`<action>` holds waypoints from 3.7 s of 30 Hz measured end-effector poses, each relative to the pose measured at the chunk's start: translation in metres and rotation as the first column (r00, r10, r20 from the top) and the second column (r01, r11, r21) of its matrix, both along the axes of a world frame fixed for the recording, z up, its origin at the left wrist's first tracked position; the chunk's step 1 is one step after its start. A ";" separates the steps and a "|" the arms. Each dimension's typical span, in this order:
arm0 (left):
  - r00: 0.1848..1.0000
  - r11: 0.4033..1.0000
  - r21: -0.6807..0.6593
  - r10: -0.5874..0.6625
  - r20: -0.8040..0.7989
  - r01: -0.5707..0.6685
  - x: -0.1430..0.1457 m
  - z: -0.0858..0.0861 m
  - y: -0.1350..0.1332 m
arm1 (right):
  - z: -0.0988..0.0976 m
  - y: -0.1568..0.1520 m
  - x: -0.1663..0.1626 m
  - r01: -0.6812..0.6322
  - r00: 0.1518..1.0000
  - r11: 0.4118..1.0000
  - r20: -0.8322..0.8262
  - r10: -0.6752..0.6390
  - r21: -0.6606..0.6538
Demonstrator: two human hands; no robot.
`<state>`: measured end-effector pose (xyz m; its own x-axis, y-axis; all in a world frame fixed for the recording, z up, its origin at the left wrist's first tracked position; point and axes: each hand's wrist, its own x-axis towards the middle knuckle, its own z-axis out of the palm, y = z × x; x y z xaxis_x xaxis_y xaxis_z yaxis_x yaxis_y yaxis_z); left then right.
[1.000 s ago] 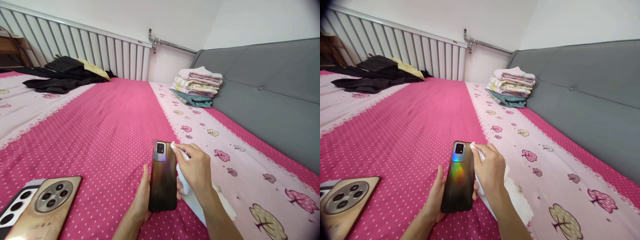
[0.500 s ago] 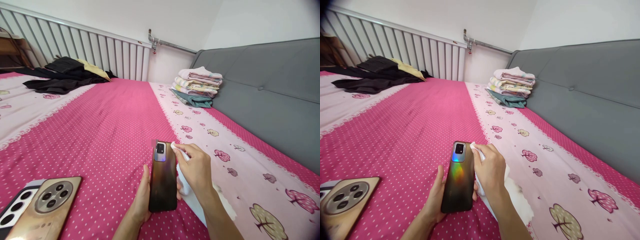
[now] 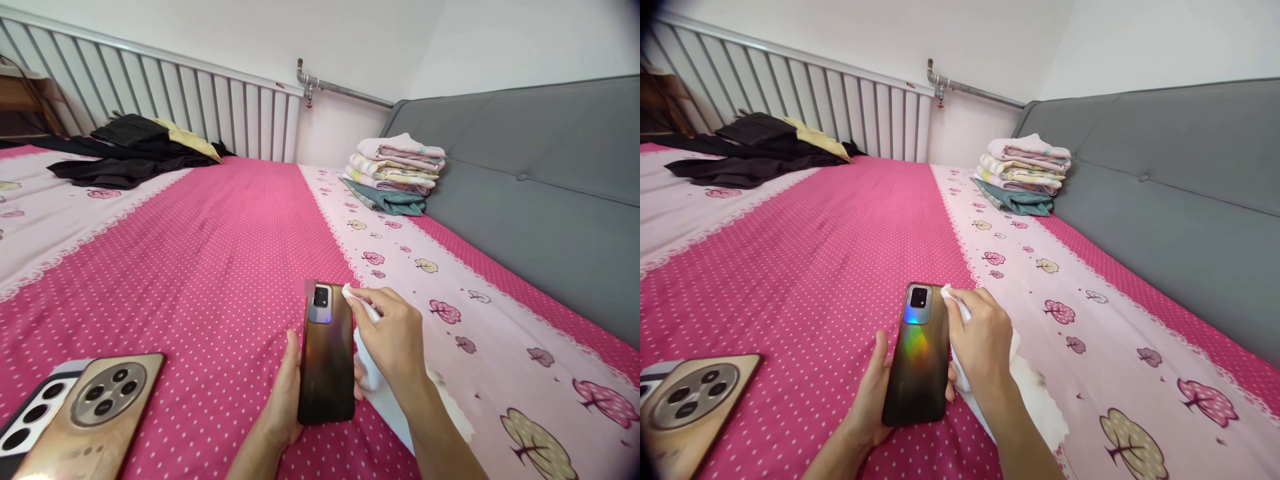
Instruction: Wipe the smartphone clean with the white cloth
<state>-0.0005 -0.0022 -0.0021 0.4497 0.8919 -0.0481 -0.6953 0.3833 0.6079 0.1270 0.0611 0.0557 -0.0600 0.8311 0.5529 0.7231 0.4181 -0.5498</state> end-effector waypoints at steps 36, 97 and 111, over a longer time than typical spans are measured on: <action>0.999 0.999 -0.039 0.028 -0.023 -0.029 -0.001 0.007 -0.001 | 0.001 0.000 0.000 0.002 1.000 1.000 0.005 -0.002 -0.007; 0.892 0.818 -0.438 0.445 0.073 -0.372 -0.003 0.016 0.007 | 0.008 -0.024 -0.011 -0.608 0.739 0.683 0.026 0.673 -0.404; 0.917 0.883 -0.270 0.399 0.000 -0.385 0.004 -0.010 0.005 | 0.009 -0.017 -0.012 -0.614 0.782 0.785 -0.198 0.591 -0.083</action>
